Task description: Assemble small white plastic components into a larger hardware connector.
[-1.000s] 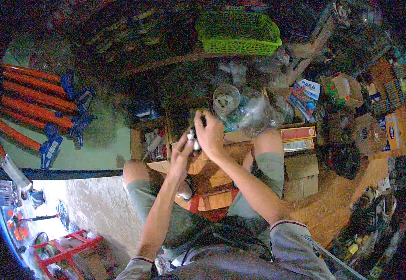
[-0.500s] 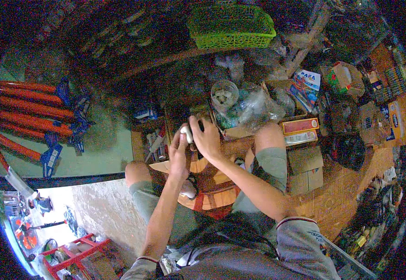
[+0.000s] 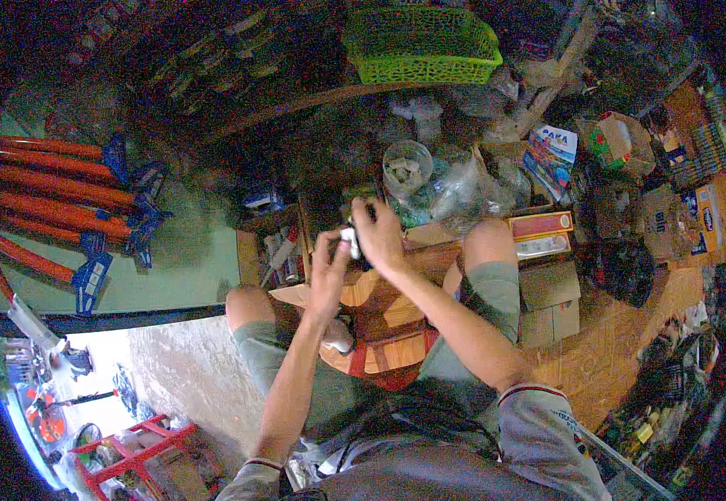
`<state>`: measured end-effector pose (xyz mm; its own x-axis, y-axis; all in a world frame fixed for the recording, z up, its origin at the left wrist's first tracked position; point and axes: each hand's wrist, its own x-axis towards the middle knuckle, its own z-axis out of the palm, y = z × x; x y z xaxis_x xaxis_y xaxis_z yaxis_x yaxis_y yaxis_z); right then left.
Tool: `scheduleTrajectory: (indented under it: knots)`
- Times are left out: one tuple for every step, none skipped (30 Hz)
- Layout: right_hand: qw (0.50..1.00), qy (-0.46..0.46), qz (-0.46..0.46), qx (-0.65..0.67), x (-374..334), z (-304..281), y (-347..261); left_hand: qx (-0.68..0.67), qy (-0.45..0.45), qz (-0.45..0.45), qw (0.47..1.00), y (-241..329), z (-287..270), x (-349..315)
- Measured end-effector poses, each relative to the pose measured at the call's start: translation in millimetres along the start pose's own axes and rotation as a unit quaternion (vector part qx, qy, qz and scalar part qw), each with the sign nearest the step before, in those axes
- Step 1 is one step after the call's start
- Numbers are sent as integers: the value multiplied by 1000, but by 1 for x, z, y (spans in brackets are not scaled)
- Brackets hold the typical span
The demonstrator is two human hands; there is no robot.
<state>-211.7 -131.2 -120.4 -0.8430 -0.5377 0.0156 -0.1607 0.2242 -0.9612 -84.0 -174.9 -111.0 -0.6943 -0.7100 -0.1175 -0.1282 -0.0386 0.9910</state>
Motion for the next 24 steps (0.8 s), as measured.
scheduleTrajectory:
  knots:
    - [990, -19, 32, 137, 2, -3, 1, -23, -56, -38, 997, -1, 1, -1]
    - [988, -11, 22, 151, 3, -3, 1, -38, -76, -74, 994, -2, 2, -2]
    - [989, -17, 54, 134, 2, -5, 1, -59, -49, -24, 997, -3, 3, -3]
    - [990, -17, 71, 123, 2, -5, 1, -79, -41, 31, 996, -4, 5, -3]
    - [980, -57, 141, 127, 0, -5, 0, -65, -22, 21, 997, -5, 7, -4]
    - [988, -47, 87, 115, -2, -5, -1, -57, -9, 31, 998, -5, 8, -5]
    - [993, -37, 59, 95, -3, -4, -3, -39, 14, 14, 999, -5, 9, -4]
    - [995, -39, 46, 73, -4, -4, -6, -86, 21, 13, 996, -4, 9, -4]
    - [992, -38, 64, 98, -2, -4, -8, -124, 40, -15, 991, -3, 8, -2]
    - [987, -13, 75, 143, -1, -5, -11, -162, 48, -35, 985, -1, 7, -1]
    - [977, -4, 95, 188, 4, -7, -13, -260, 59, -76, 961, 1, 5, 1]
    - [966, 6, 80, 247, 8, -9, -14, -340, 18, -72, 938, 3, 0, 4]
    - [962, 5, 85, 259, 13, -13, -14, -359, 16, -89, 929, 5, -3, 6]
    - [947, -24, 165, 274, 14, -14, -14, -383, 10, -96, 919, 6, -5, 7]
    - [931, -29, 208, 298, 15, -14, -12, -393, -8, -112, 912, 8, -6, 7]
    - [912, -32, 251, 322, 15, -14, -10, -407, -30, -119, 905, 9, -6, 7]
    - [919, -77, 227, 314, 13, -12, -8, -408, -30, -145, 901, 10, -5, 7]
    - [929, -91, 217, 287, 11, -9, -4, -351, -45, -124, 927, 10, -4, 7]
    - [948, -71, 153, 269, 8, -5, -1, -282, -36, -120, 951, 9, -1, 7]
    - [961, -53, 102, 250, 8, -1, 2, -212, -26, -116, 970, 7, 1, 6]
    - [960, -40, 123, 248, 7, 1, 5, -156, -32, -104, 982, 4, 2, 9]
    - [955, -30, 145, 256, 8, 2, 6, -206, -21, -122, 971, 0, 2, 9]
    - [946, -12, 177, 270, 10, 0, 8, -250, -5, -152, 956, -5, 0, 11]
    - [938, -24, 195, 286, 12, -1, 7, -308, -5, -146, 940, -11, -2, 12]
